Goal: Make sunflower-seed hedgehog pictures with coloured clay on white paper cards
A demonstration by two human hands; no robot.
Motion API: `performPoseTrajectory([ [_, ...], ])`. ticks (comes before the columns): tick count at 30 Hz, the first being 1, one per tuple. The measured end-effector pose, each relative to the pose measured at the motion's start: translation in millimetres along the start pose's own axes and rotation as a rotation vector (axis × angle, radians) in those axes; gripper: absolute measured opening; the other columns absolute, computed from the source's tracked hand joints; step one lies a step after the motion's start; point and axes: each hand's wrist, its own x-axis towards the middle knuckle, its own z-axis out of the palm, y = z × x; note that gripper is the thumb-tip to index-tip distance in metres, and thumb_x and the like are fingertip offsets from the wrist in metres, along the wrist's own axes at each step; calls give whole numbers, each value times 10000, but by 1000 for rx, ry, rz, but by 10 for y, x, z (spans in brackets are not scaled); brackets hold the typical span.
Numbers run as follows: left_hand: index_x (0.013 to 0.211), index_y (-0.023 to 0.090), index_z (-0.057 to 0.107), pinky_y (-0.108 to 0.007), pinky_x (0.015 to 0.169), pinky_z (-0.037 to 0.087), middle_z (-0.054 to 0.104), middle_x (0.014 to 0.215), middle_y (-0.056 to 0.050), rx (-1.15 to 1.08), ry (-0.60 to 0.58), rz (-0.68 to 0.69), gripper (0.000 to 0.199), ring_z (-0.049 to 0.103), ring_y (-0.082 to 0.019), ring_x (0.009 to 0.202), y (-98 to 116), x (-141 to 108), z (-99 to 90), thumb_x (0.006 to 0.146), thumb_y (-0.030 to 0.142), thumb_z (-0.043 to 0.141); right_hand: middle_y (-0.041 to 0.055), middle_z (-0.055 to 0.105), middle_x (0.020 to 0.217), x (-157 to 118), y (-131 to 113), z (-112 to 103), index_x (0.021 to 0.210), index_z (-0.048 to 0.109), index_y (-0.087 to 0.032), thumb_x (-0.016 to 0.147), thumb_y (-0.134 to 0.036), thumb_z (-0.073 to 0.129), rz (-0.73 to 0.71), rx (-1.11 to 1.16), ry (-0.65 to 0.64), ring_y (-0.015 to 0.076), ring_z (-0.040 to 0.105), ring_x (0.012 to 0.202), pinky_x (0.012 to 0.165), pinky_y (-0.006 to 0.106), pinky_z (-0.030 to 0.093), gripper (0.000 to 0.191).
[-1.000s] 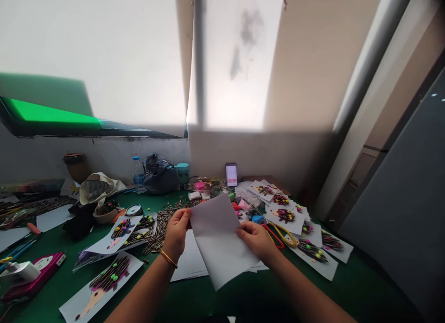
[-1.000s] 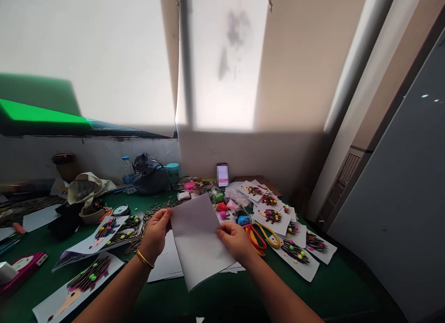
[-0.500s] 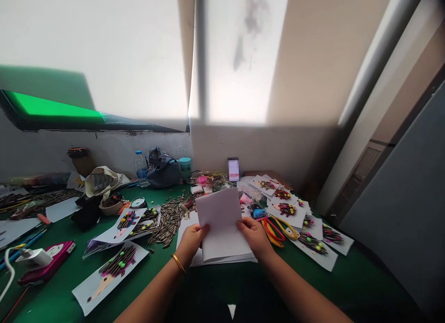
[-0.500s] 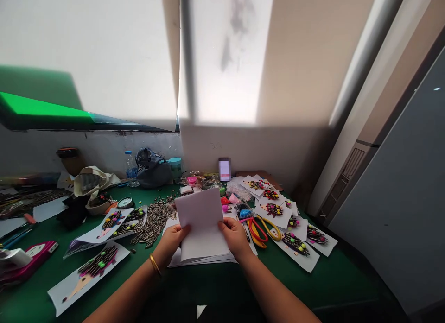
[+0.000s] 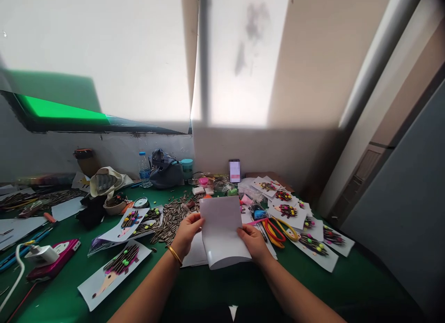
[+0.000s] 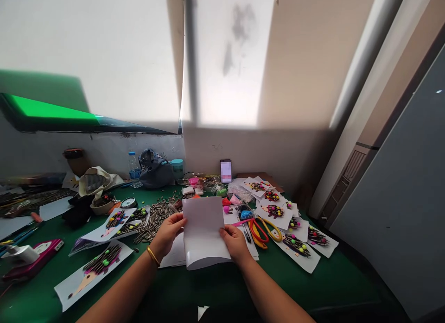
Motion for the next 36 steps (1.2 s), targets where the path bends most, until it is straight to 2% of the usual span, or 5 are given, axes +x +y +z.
performPoseTrajectory([
  [11,810,179,622,-216,525,388,583,649,25,9,101,138,432,495,-100,549,170,193,183,720,597,684,37,737,816,-19,7,2,884,749,-228,646,-558,788,-10,-46,3,256,662,764,683,357,518,409],
  [15,1051,204,637,-244,583,457,705,878,-46,-63,-152,-121,507,641,-164,697,-5,-53,271,709,565,730,39,741,860,-3,4,-31,949,737,-231,652,-567,781,-10,22,59,267,670,791,695,372,527,449],
  [19,955,156,694,-291,654,492,729,836,-73,-101,-312,-249,470,671,-218,740,-201,-231,281,633,482,797,43,743,877,15,32,-62,974,727,-220,671,-573,774,-55,76,109,267,671,795,697,373,524,468],
  [28,739,163,702,-260,468,435,621,577,-6,119,-60,-58,437,555,-166,524,-322,-183,249,596,571,763,83,745,968,-1,11,-15,1027,707,-199,696,-642,725,-111,44,97,296,673,883,705,384,520,553],
  [36,816,171,703,-240,457,421,613,649,-11,175,-45,52,459,512,-131,515,-321,-242,270,664,604,696,76,745,966,31,17,-57,1047,695,-214,695,-669,700,-96,35,153,295,677,850,664,380,521,575],
])
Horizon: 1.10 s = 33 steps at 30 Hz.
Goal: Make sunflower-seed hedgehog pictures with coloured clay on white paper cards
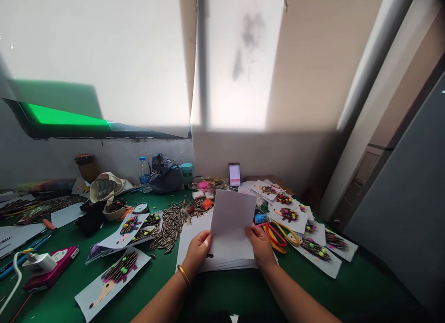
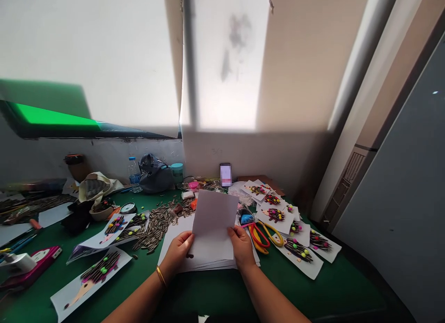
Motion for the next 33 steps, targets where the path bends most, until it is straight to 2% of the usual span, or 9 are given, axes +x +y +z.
performPoseTrajectory([
  [4,838,180,709,-248,425,366,585,602,9,30,56,21,467,427,-105,417,-43,20,22,681,617,663,69,746,935,-4,-8,11,1003,697,-218,677,-662,719,13,14,-3,293,679,846,670,380,523,552],
  [7,862,187,713,-257,427,364,576,593,7,43,56,11,456,450,-129,434,-67,20,20,695,607,653,67,745,925,-4,-17,11,997,694,-215,675,-632,740,18,53,-6,289,681,840,674,379,524,529],
  [9,856,191,719,-275,484,418,616,646,-18,47,50,32,409,529,-169,524,-61,15,7,700,566,671,73,744,945,-1,-21,6,1024,693,-209,690,-626,731,16,50,-9,287,682,840,667,376,524,535],
  [11,819,193,723,-304,624,482,671,737,-54,31,50,85,341,612,-223,694,-43,18,-13,689,508,707,77,744,945,0,-25,2,1035,696,-202,690,-646,719,10,27,-8,290,682,835,657,376,525,562],
  [13,809,188,723,-319,742,489,703,827,-78,-7,58,122,317,633,-253,834,-27,31,-37,671,473,739,75,746,917,-3,-31,2,1026,702,-198,675,-669,718,11,6,-16,293,683,824,655,380,527,587],
  [17,852,176,705,-268,599,438,680,793,-49,-57,82,78,398,579,-185,677,-33,79,-86,670,527,740,74,748,868,-21,-47,25,985,725,-201,641,-696,729,28,-43,-57,302,683,791,660,396,530,602],
  [20,763,173,678,-235,526,380,629,696,-16,-80,87,68,404,507,-141,583,-64,108,-112,645,553,753,74,748,871,-34,-50,46,964,736,-210,634,-696,736,32,-56,-90,306,683,787,668,407,530,587],
  [23,708,176,658,-234,531,381,616,673,-13,-91,100,81,404,509,-145,594,-91,116,-116,617,553,772,67,747,851,-32,-32,46,964,737,-208,635,-662,760,39,-21,-91,303,682,767,679,417,530,561],
  [33,772,166,676,-242,559,397,639,716,-20,-127,96,57,417,527,-147,611,-101,101,-74,649,555,761,50,749,852,7,31,3,972,729,-211,691,-543,784,58,61,-111,295,687,782,714,422,531,438],
])
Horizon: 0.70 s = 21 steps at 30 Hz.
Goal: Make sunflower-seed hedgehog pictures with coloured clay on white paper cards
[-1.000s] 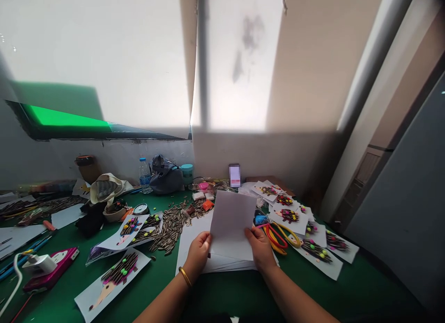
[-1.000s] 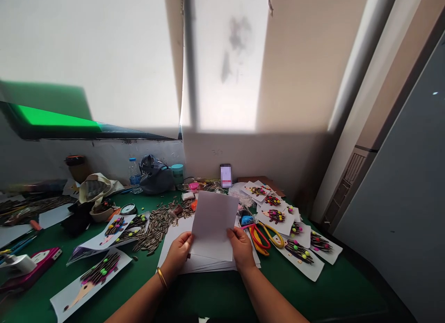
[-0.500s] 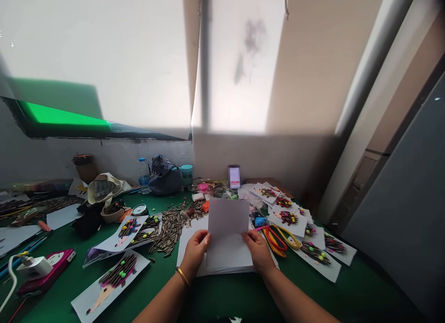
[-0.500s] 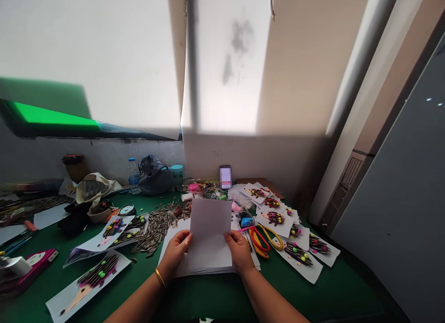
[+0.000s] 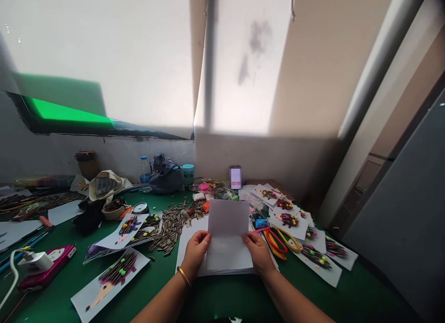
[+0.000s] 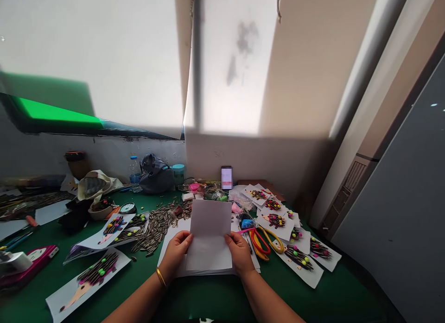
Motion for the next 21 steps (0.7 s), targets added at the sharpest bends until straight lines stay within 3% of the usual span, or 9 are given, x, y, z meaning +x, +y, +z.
performPoseTrajectory([
  [10,802,163,676,-243,565,413,659,740,-25,9,-12,4,401,539,-144,606,-57,24,-9,681,540,737,54,748,835,-37,-104,57,950,736,-194,609,-563,828,21,-11,60,297,683,792,665,381,525,511],
  [21,792,160,680,-251,586,436,659,749,-31,12,-6,20,384,552,-150,627,-64,37,8,688,527,731,39,744,801,-4,-32,12,912,737,-211,645,-547,814,-1,-8,52,274,682,743,625,349,508,436],
])
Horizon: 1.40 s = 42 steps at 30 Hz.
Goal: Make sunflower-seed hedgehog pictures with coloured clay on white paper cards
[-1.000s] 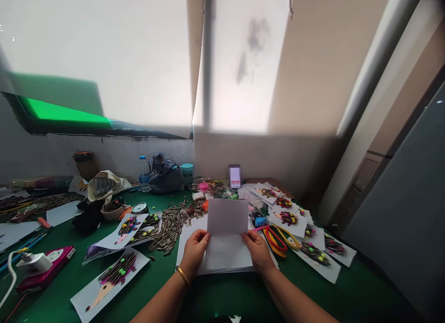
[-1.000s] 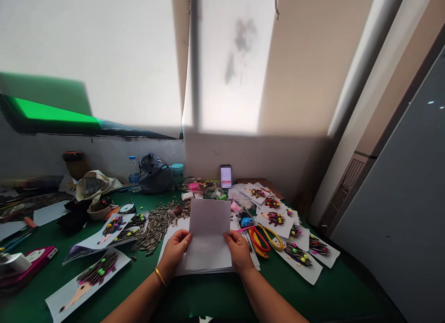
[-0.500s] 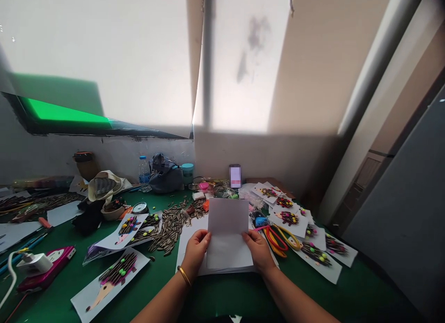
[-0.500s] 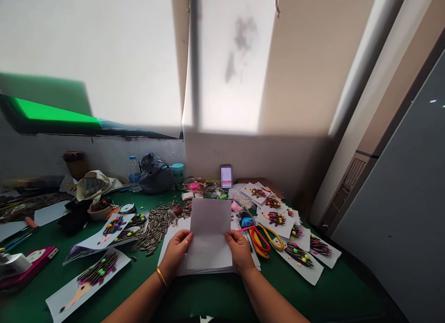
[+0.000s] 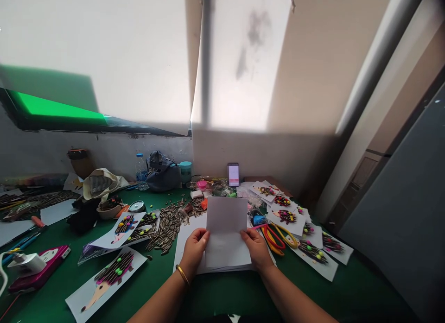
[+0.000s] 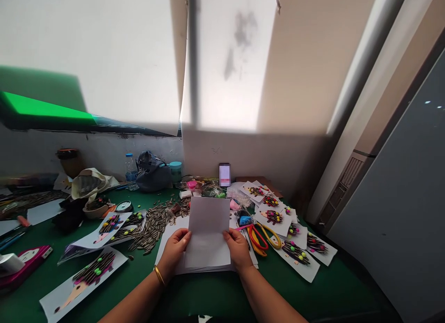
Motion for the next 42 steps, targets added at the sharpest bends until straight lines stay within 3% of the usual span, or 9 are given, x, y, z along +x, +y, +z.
performPoseTrajectory([
  [12,796,167,672,-270,613,452,664,758,-33,-24,-8,-24,405,569,-172,662,-1,-2,19,671,548,733,57,750,822,49,80,-47,970,731,-201,649,-585,794,16,-21,-11,289,690,759,644,373,526,505],
  [22,805,167,688,-312,698,482,676,772,-59,141,-79,1,425,617,-242,786,46,-83,28,736,584,639,30,749,805,50,3,-31,942,728,-228,656,-526,809,33,87,9,286,693,786,692,385,526,420],
  [27,842,164,708,-302,615,468,683,741,-58,209,-56,-55,442,602,-224,691,42,-97,38,706,579,634,41,754,855,71,57,-49,961,719,-218,672,-522,801,13,117,7,281,691,813,707,384,525,428],
  [33,844,176,736,-335,718,496,716,811,-80,229,-29,51,394,632,-256,787,49,-106,46,733,539,631,38,752,880,41,28,-48,969,709,-220,697,-511,789,6,109,-5,279,686,843,718,376,527,406],
  [37,891,184,755,-339,754,512,733,885,-86,147,-62,85,386,652,-273,854,88,-133,12,728,523,670,43,747,844,9,8,-20,946,719,-215,671,-552,792,9,27,-12,278,682,799,709,384,524,441],
  [42,942,164,746,-311,658,526,731,855,-76,-80,-40,-56,472,656,-235,752,129,-56,-83,699,567,713,48,732,802,-28,30,7,889,742,-215,647,-579,788,25,-95,-107,255,656,719,647,355,503,440],
])
